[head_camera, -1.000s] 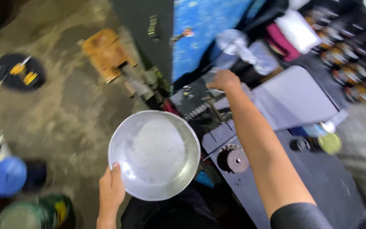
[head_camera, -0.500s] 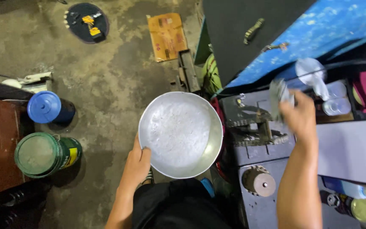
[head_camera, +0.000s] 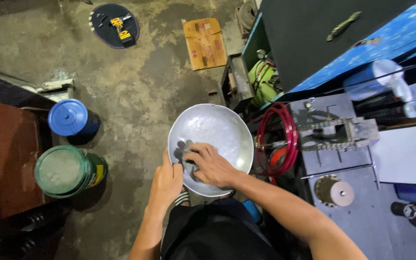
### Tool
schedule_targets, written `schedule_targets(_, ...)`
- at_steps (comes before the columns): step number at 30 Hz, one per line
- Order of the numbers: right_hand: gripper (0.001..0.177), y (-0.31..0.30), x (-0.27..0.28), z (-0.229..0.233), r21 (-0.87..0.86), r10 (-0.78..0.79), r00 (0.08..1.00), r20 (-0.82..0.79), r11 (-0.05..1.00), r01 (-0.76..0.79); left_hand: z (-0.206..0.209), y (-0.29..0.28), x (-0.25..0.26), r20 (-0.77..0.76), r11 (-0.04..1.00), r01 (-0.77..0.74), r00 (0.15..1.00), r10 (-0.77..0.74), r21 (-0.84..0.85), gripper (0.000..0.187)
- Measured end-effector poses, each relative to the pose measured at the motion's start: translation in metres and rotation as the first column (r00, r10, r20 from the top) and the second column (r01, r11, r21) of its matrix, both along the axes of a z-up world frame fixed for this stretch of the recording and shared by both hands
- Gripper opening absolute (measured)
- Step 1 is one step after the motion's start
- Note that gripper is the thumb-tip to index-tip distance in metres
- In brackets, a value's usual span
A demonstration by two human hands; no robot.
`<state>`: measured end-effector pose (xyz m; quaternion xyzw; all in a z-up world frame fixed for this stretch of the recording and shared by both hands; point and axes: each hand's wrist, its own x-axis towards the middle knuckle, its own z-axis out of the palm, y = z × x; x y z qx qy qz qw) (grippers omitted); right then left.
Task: The person removes a motorcycle side cover using a cordless impact wrench, then detaches the engine casing and a blue circular component. The removed parts are placed on the floor.
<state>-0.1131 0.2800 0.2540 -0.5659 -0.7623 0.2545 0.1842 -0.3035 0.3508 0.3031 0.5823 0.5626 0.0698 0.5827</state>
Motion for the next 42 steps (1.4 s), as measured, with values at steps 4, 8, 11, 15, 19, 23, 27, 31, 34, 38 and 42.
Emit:
schedule_targets(4, 0.042, 0.053, -0.033, -0.036, 0.271, -0.009, 0.999, 0.047, 0.962, -0.004, -0.025, 0.0, -0.049, 0.082, 0.976, 0.1, 0.99, -0.118, 0.194, 0.062)
schedule_targets(8, 0.042, 0.089, -0.047, -0.027, 0.506, -0.096, 0.942, 0.321, 0.858, -0.085, -0.043, 0.002, -0.102, 0.115, 0.979, 0.004, 0.993, -0.028, 0.205, 0.053)
schedule_targets(11, 0.042, 0.088, -0.066, -0.009, 0.564, -0.282, 0.811, 0.512, 0.822, -0.07, -0.052, -0.001, -0.132, 0.156, 0.968, -0.089, 0.986, 0.053, 0.234, 0.058)
schedule_targets(15, 0.039, 0.079, -0.091, 0.013, 0.554, -0.446, 0.713, 0.542, 0.827, 0.096, -0.059, -0.004, -0.155, 0.196, 0.911, -0.186, 0.973, 0.12, 0.367, 0.054)
schedule_targets(19, 0.036, 0.056, -0.116, 0.022, 0.47, -0.514, 0.632, 0.58, 0.845, 0.256, -0.058, 0.0, -0.17, 0.211, 0.835, -0.251, 0.963, 0.166, 0.49, 0.05)
schedule_targets(23, 0.038, 0.025, -0.137, 0.015, 0.187, -0.405, 0.759, 0.511, 0.913, 0.362, -0.058, 0.009, -0.179, 0.255, 0.797, -0.281, 0.953, 0.165, 0.534, 0.051)
schedule_targets(27, 0.025, 0.003, -0.167, 0.006, -0.199, -0.232, 0.951, 0.204, 0.941, 0.273, -0.064, 0.023, -0.173, 0.143, 0.801, -0.235, 0.972, 0.187, 0.551, 0.053)
schedule_targets(31, 0.035, 0.008, -0.208, -0.005, -0.332, -0.377, 0.862, -0.34, 0.905, 0.265, -0.072, 0.033, -0.166, 0.08, 0.887, -0.136, 0.991, 0.111, 0.441, 0.053)
schedule_targets(34, 0.048, 0.013, -0.22, -0.007, -0.318, -0.38, 0.808, -0.451, 0.914, 0.252, -0.08, 0.04, -0.165, 0.015, 0.932, -0.043, 0.999, 0.041, 0.359, 0.054)
schedule_targets(38, 0.069, 0.022, -0.202, 0.002, -0.27, -0.146, 0.982, -0.119, 0.957, 0.109, -0.09, 0.06, -0.168, 0.023, 0.963, -0.013, 1.0, 0.007, 0.269, 0.044)
schedule_targets(42, 0.07, 0.064, -0.152, 0.019, -0.362, 0.009, 0.983, -0.182, 0.929, -0.075, -0.083, 0.068, -0.163, -0.066, 0.885, 0.002, 0.997, 0.033, 0.465, 0.061)
